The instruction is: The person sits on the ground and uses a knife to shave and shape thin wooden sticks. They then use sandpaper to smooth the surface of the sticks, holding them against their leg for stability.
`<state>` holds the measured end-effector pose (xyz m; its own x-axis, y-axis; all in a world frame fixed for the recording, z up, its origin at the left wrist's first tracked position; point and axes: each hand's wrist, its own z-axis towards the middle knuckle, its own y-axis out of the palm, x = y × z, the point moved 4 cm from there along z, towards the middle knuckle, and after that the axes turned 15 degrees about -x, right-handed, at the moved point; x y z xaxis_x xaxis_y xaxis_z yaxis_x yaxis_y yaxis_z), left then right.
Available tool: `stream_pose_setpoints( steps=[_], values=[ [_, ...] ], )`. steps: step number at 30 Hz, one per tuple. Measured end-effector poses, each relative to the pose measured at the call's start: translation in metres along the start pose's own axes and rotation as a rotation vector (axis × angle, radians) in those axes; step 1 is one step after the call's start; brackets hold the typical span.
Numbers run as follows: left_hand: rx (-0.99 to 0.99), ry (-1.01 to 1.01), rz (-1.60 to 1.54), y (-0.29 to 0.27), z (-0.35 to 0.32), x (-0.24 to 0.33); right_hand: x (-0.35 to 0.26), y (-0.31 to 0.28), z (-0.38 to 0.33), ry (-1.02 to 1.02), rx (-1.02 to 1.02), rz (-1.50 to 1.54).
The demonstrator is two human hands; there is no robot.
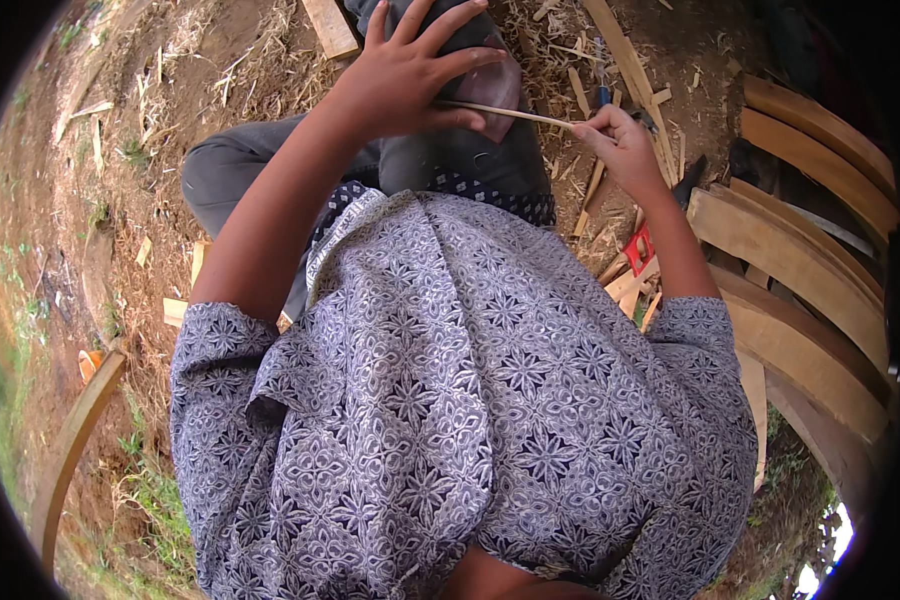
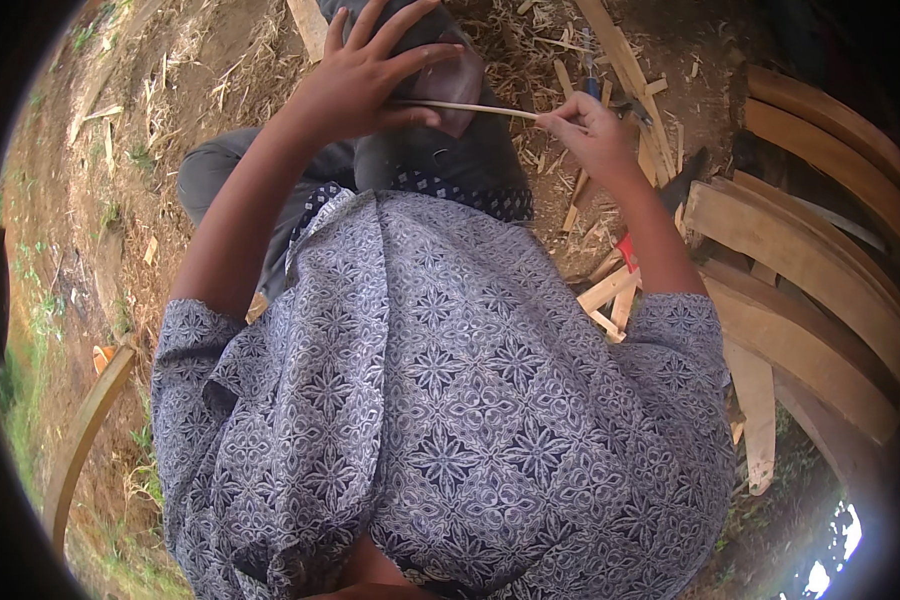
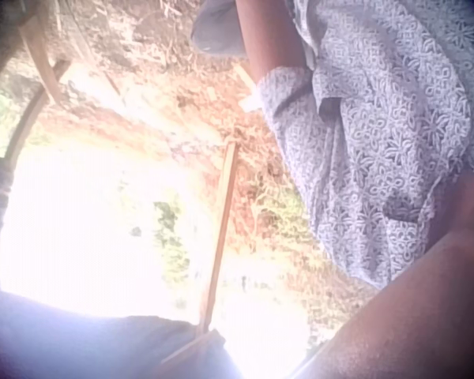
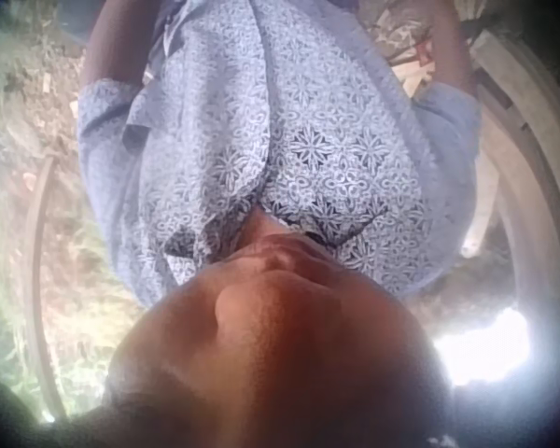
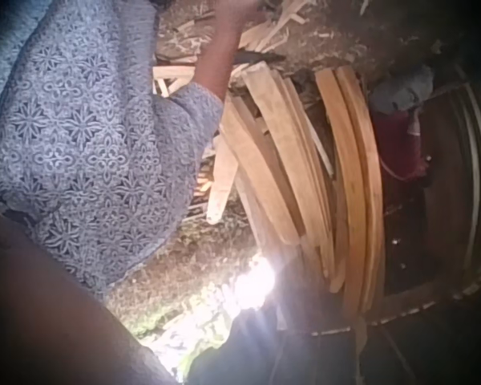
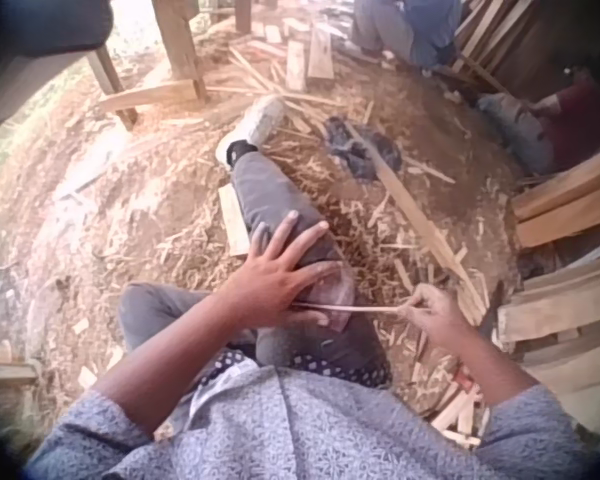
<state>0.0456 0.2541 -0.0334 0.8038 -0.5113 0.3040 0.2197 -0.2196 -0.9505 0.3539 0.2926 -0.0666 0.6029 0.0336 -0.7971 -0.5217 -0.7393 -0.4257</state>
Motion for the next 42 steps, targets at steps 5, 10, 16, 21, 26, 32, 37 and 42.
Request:
stream_pose_setpoints(
  steps=[5,10,16,21,26,32,37,42],
  values=[
    [-0.032,-0.019,0.044,-0.008,-0.001,0.006,-0.002,0.020,0.012,-0.001,0.038,0.013],
    [-0.056,-0.072,0.056,-0.012,-0.001,0.010,-0.050,0.062,0.047,-0.109,0.087,-0.047],
    [-0.079,-0.078,0.016,-0.017,-0.001,0.014,-0.011,0.023,0.022,0.131,0.062,-0.050],
    [-0.084,-0.080,-0.005,-0.018,0.002,0.016,0.017,0.004,0.018,0.138,0.047,-0.012],
    [-0.083,-0.098,-0.039,-0.019,0.006,0.020,-0.037,0.055,0.049,0.031,0.024,0.042],
    [0.040,0.004,0.105,-0.021,0.004,0.035,-0.052,0.042,0.046,-0.004,0.080,0.027],
    [0.065,-0.148,-0.030,-0.012,-0.005,0.041,-0.076,0.041,0.039,-0.182,0.005,0.444],
    [0.220,-0.211,-0.622,-0.043,-0.010,0.031,-0.103,0.054,0.035,-0.345,-0.071,0.714]
  ],
)
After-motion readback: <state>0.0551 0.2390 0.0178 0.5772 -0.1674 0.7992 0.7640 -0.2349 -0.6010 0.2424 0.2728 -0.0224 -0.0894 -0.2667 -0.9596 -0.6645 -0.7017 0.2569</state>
